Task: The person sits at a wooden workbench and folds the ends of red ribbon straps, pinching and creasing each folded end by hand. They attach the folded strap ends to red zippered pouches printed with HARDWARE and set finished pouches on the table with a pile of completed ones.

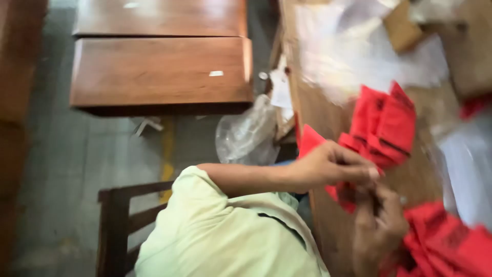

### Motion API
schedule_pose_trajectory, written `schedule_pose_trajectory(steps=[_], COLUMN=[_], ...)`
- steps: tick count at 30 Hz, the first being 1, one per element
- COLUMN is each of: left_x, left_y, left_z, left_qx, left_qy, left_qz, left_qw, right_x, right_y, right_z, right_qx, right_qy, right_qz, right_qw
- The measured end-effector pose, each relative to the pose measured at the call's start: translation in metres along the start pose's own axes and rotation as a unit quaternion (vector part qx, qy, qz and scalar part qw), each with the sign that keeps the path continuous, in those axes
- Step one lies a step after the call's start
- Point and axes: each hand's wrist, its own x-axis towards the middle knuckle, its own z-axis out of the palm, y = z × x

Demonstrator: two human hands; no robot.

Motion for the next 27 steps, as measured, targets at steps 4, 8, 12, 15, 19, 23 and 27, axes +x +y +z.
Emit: schedule_pose_trajectory(steps=[4, 8, 12, 15, 19, 23, 27], left_x=[-0.01, -0.025, -0.03, -0.031, -0.039, -0.042, -0.042], left_y=[0.012, 0.033, 0.04, 0.039, 0.052, 0.04, 0.034], left_z=[-0.005, -0.002, -0.004, -0.008, -0.007, -0.014, -0.022], left_qx=[0.143, 0.25, 0.435, 0.513, 0.492, 0.52, 0.664], left_qy=[-0.028, -0.006, 0.059, 0.117, 0.167, 0.201, 0.191], left_qz=[0.114, 0.16, 0.311, 0.356, 0.297, 0.352, 0.355], left_qw=[0.983, 0.955, 0.843, 0.772, 0.801, 0.752, 0.63], right_x=[0.019, 0.039, 0.05, 0.056, 0.107, 0.207, 0.166], right_y=[-0.029, -0.037, -0.07, -0.042, -0.005, 0.061, 0.061], right_z=[-0.007, -0.007, 0.01, 0.017, 0.001, 0.008, -0.005], right_qx=[-0.172, -0.161, -0.121, -0.004, 0.032, 0.174, 0.117], right_qy=[-0.036, -0.022, -0.002, -0.045, -0.269, -0.396, -0.387], right_qz=[-0.169, -0.266, -0.226, -0.117, -0.061, 0.227, 0.128], right_qw=[0.97, 0.95, 0.967, 0.992, 0.961, 0.872, 0.905])
